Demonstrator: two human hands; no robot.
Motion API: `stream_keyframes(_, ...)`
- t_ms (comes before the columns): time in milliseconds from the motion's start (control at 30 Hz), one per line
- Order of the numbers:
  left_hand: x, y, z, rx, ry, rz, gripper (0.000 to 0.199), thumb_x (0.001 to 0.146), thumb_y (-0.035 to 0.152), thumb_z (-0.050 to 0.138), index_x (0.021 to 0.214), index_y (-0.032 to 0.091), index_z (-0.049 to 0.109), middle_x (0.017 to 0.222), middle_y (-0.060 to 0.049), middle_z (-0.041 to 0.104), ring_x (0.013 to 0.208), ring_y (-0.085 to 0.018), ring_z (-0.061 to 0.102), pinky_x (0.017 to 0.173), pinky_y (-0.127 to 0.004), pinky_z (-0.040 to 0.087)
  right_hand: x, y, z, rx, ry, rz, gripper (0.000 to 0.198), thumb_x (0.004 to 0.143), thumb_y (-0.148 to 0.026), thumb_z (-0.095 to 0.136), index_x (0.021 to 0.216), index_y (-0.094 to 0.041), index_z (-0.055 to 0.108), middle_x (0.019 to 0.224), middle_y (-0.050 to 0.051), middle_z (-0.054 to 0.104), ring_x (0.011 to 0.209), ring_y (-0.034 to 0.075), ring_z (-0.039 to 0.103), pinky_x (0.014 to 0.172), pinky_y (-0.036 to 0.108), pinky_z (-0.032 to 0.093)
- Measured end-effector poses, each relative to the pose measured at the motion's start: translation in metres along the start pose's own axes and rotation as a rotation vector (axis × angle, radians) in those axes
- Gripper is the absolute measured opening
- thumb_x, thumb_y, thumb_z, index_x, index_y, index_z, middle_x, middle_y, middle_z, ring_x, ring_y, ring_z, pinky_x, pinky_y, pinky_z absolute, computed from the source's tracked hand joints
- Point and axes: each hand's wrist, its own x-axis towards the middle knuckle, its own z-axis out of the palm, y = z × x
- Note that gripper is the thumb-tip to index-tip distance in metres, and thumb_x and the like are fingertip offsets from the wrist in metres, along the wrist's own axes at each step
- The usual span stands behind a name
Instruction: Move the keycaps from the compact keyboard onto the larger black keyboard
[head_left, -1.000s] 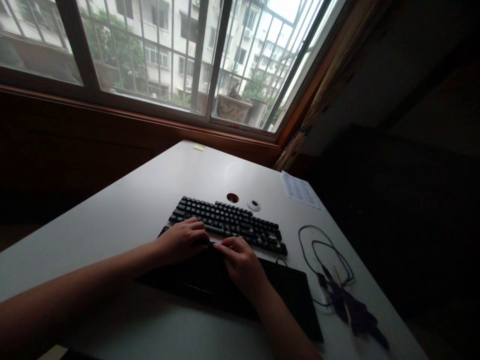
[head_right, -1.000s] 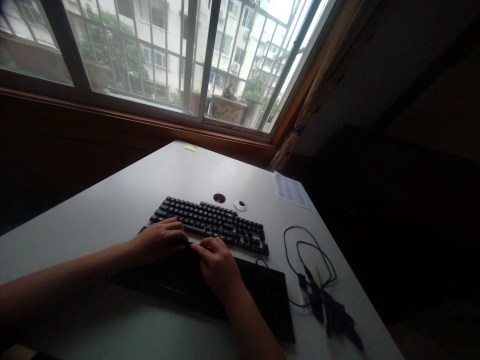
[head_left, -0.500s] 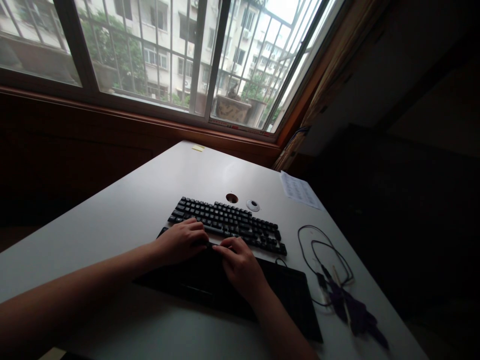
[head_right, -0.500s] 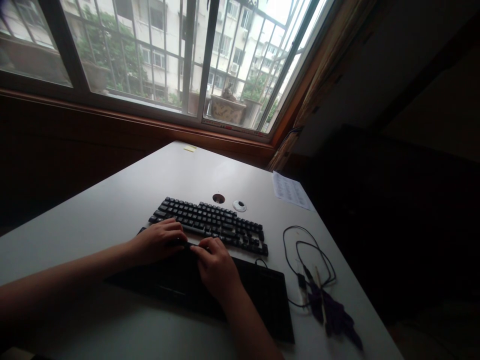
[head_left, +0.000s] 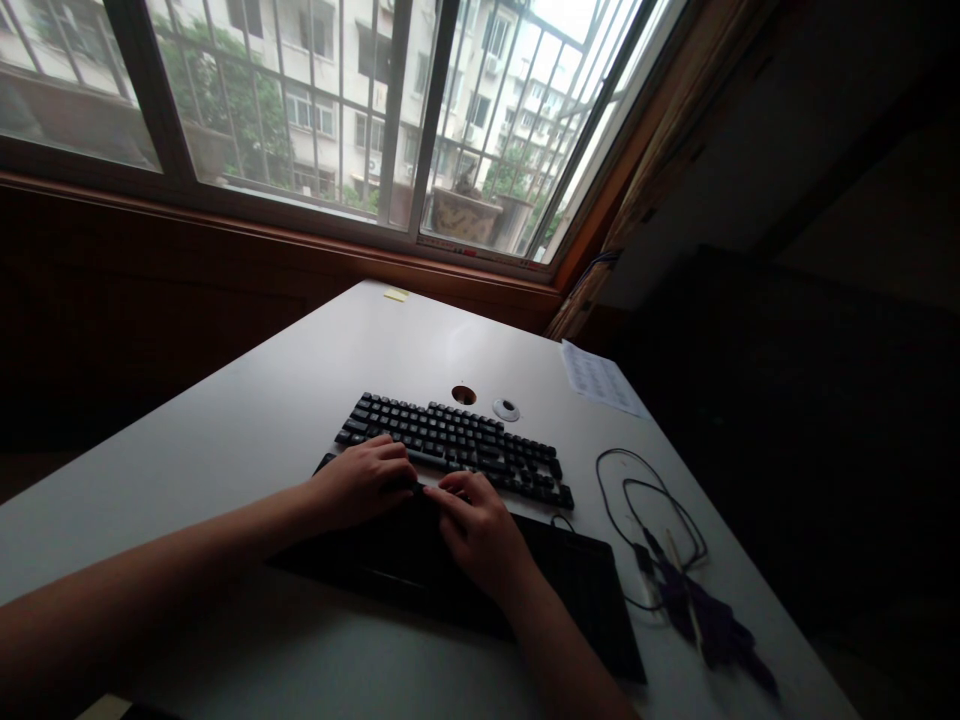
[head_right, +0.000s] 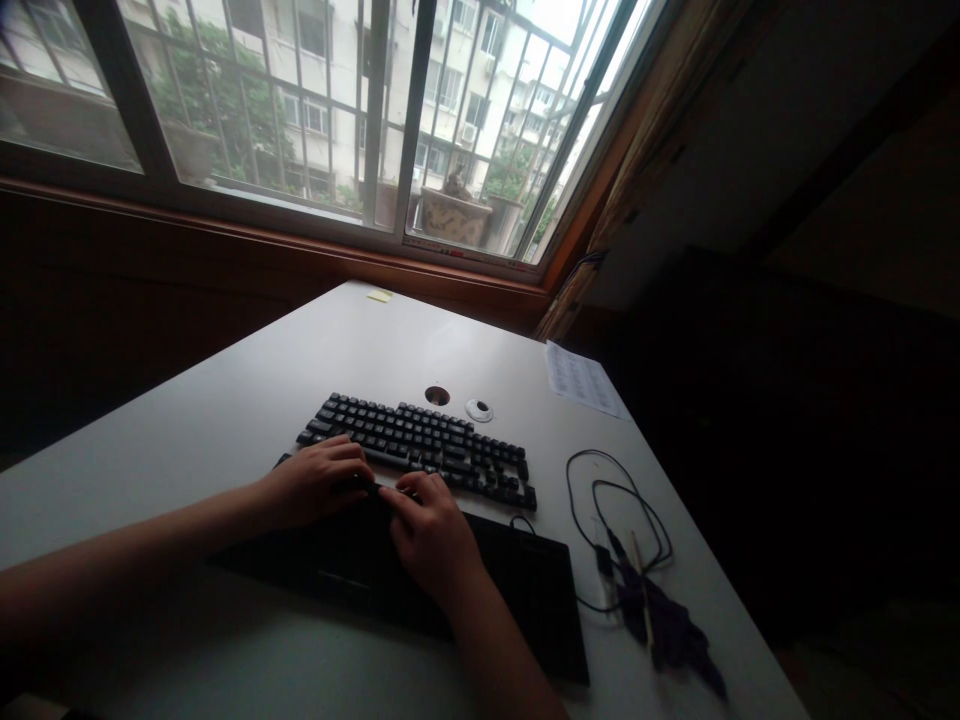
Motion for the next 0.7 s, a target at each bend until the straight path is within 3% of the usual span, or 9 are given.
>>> stream_keyframes(700,-0.0001,0.0009,-0.0009,0.008,0.010,0.013,0.009,0.093,0.027,0.063,0.097,0.021,0.068,0.093,-0.005,0.063,0.091,-0.021,0.054,0.078,-0.033,0.046,0.0007,-0.0020,-0.0007,0.002,0.035,-0.015,0.044,0.088,-0.008,0.056,0.128,-0.026,0.065,0.116,0.010,0.059,0.105,0.023,0.057,0.092,0.043,0.056)
